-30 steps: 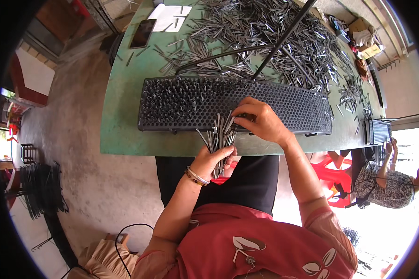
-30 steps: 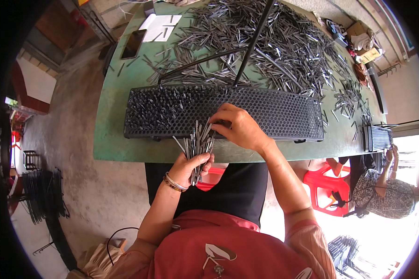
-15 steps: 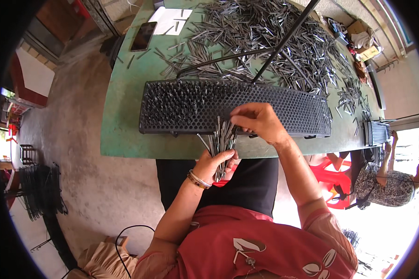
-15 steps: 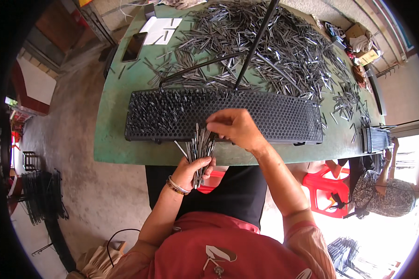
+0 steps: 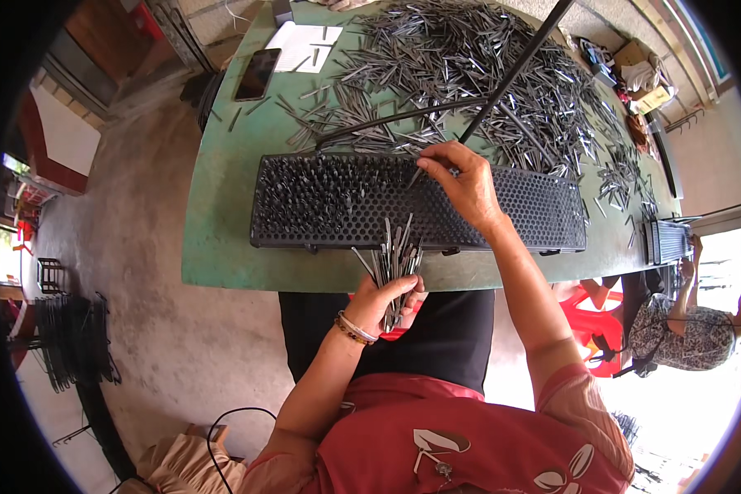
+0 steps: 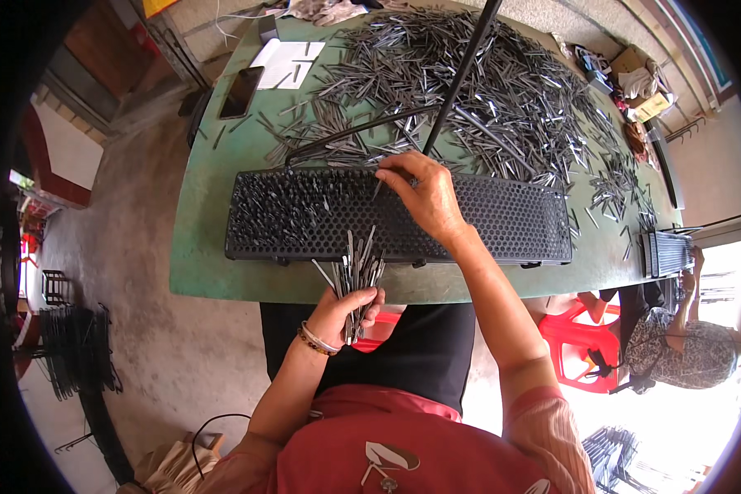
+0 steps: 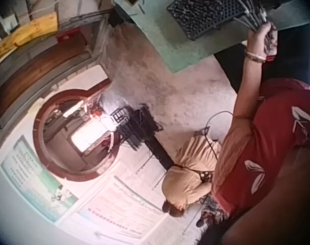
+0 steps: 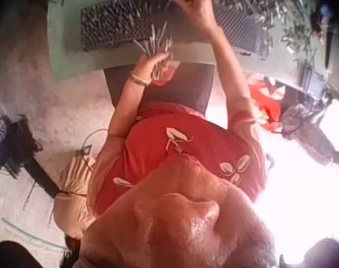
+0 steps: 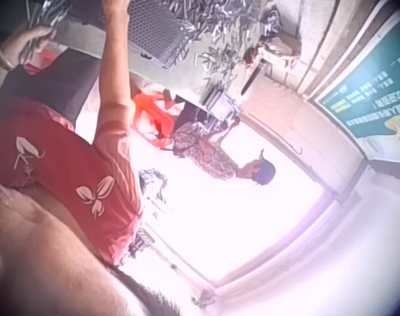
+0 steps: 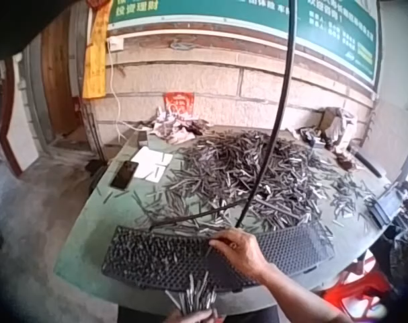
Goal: Picking up individual metal pins from a large pile and inserting them into a grid-like tray.
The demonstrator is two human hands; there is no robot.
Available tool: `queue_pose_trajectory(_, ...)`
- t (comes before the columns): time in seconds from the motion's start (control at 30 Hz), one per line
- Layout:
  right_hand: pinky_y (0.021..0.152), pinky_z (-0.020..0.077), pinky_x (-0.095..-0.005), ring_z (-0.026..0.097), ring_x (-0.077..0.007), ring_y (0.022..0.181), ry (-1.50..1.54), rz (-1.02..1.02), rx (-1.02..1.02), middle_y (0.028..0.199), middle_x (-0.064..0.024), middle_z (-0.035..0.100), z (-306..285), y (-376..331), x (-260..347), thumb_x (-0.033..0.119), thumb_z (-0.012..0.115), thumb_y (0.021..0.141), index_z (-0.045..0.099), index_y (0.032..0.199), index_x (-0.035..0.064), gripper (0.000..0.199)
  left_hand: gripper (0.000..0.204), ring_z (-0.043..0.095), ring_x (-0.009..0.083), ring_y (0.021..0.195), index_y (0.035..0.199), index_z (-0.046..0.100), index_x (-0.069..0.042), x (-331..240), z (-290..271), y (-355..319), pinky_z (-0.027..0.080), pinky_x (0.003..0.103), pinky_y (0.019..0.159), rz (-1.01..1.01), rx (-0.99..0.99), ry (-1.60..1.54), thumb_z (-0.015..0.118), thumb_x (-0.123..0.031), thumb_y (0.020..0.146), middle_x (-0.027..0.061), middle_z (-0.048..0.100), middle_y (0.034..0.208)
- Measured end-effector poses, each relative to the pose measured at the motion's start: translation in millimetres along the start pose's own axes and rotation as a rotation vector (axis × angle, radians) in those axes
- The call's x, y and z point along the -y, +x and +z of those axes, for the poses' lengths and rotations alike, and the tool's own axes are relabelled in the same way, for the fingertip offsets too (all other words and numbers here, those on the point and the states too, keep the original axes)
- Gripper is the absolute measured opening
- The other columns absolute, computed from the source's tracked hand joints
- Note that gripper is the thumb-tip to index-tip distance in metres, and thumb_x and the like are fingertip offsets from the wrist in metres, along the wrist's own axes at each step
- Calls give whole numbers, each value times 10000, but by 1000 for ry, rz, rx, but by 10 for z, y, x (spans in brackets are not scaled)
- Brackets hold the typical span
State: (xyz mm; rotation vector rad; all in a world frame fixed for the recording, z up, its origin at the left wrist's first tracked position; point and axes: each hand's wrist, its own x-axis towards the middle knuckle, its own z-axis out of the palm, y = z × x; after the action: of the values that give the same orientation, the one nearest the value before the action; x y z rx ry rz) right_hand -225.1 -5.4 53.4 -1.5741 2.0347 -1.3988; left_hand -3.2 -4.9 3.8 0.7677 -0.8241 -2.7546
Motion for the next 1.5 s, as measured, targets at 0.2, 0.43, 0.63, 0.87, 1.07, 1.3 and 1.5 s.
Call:
queue_pose_trajectory(0.2, 666, 476, -248, 601, -107, 760, 10, -57, 18, 851, -53, 649, 31, 12, 3, 94, 672, 826, 636, 941, 3, 150, 116, 550, 105, 617, 935, 593, -17, -8, -1, -3, 426, 215, 489, -1, 28, -29, 601, -99, 854, 57, 608, 780)
queue_pose_trajectory(0.43, 643, 478, -241, 595, -93, 713, 91, 110, 29, 816, -47, 647, 18, 6, -24, 102, 667, 838, 630, 946, 5, 149, 127, 553, 104, 615, 935, 603, -8, -3, -16, 6, 429, 212, 489, 1, 39, -21, 605, -109, 857, 54, 609, 779)
queue_pose_trajectory(0.63, 629, 482, -248, 604, -130, 711, -52, -101, 11, 831, -65, 648, -7, 24, -27, 99, 680, 816, 630, 933, 1, 160, 132, 561, 103, 618, 941, 605, -12, -5, -5, 0, 434, 212, 489, -12, 33, -33, 608, -114, 858, 51, 612, 783)
queue_pose_trajectory(0.87, 640, 495, -276, 618, -176, 724, -136, -202, 22, 840, -89, 642, -12, 20, 22, 97, 679, 809, 631, 929, -2, 163, 127, 572, 99, 607, 881, 615, -1, -9, 12, 4, 465, 251, 526, 4, 0, -18, 620, -126, 857, 48, 611, 713)
queue_pose_trajectory(1.07, 636, 492, -259, 616, -124, 711, 29, -12, 50, 852, -77, 662, 29, -14, 11, 95, 680, 817, 632, 946, -7, 171, 142, 568, 89, 609, 941, 618, -17, 7, -21, 6, 449, 207, 496, 1, 21, -9, 617, -130, 855, 40, 620, 782)
queue_pose_trajectory(1.3, 618, 484, -244, 604, -109, 672, -2, -51, 8, 791, -62, 657, 48, -3, -1, 99, 692, 809, 636, 927, 0, 164, 137, 566, 88, 610, 938, 619, -24, -1, -24, 3, 452, 210, 499, -8, 34, -8, 616, -134, 855, 37, 621, 786)
queue_pose_trajectory(1.5, 616, 484, -249, 597, -110, 675, 88, -17, -29, 790, -51, 658, 59, -1, 17, 92, 710, 788, 638, 908, 8, 163, 128, 567, 91, 614, 936, 613, -28, 5, -16, 6, 456, 210, 503, 8, 36, -11, 614, -128, 855, 38, 621, 790)
